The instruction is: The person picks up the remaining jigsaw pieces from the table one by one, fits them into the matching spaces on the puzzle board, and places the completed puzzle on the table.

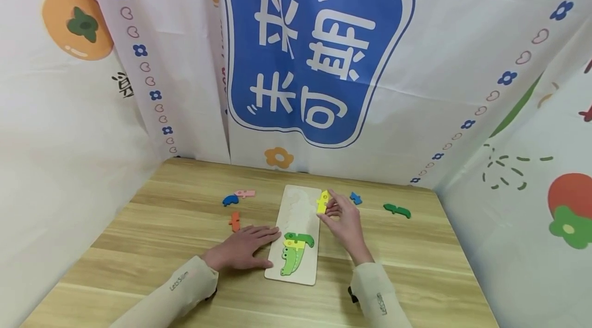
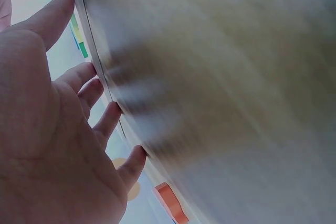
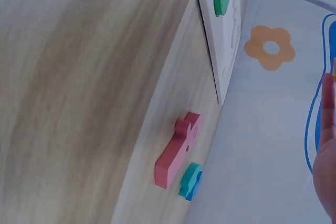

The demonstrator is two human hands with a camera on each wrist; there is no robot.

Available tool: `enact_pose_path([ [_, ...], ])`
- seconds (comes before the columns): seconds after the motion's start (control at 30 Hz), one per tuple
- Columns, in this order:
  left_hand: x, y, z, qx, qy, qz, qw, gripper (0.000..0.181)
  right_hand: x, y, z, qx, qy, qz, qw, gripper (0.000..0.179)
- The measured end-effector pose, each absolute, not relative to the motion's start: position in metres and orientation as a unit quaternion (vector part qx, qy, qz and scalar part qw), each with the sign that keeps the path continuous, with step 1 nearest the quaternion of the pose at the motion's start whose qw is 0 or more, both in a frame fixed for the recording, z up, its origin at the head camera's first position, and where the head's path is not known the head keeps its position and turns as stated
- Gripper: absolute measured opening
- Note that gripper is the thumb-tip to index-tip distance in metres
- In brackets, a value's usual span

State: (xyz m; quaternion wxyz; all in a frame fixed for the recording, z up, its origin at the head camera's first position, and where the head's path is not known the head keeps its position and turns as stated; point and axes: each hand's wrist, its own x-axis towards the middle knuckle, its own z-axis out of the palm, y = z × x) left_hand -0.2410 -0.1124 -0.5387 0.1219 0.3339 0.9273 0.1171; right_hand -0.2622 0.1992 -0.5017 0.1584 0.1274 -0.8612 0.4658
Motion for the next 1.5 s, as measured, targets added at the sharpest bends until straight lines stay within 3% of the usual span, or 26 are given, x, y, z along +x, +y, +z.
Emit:
enact_pose_path([
  [0.4, -0.242, -0.113, -0.541, 0.332, 0.929, 0.118, 0.118, 0.084, -0.261, 0.204, -0.503, 0.089, -0.802, 0.583, 0.094, 0.069],
  [0.67, -0.238, -0.113, -0.545, 0.329, 0.928, 0.122, 0.126, 0.084, -0.259, 0.206, -0.508, 0.104, -0.773, 0.621, 0.082, 0.072],
  [1.23, -0.236, -0.114, -0.541, 0.329, 0.927, 0.132, 0.124, 0.083, -0.262, 0.2, -0.509, 0.069, -0.758, 0.647, 0.05, 0.072],
  [1.5, -0.238, -0.113, -0.543, 0.331, 0.928, 0.123, 0.122, 0.082, -0.266, 0.196, -0.514, 0.061, -0.77, 0.635, 0.006, 0.068],
])
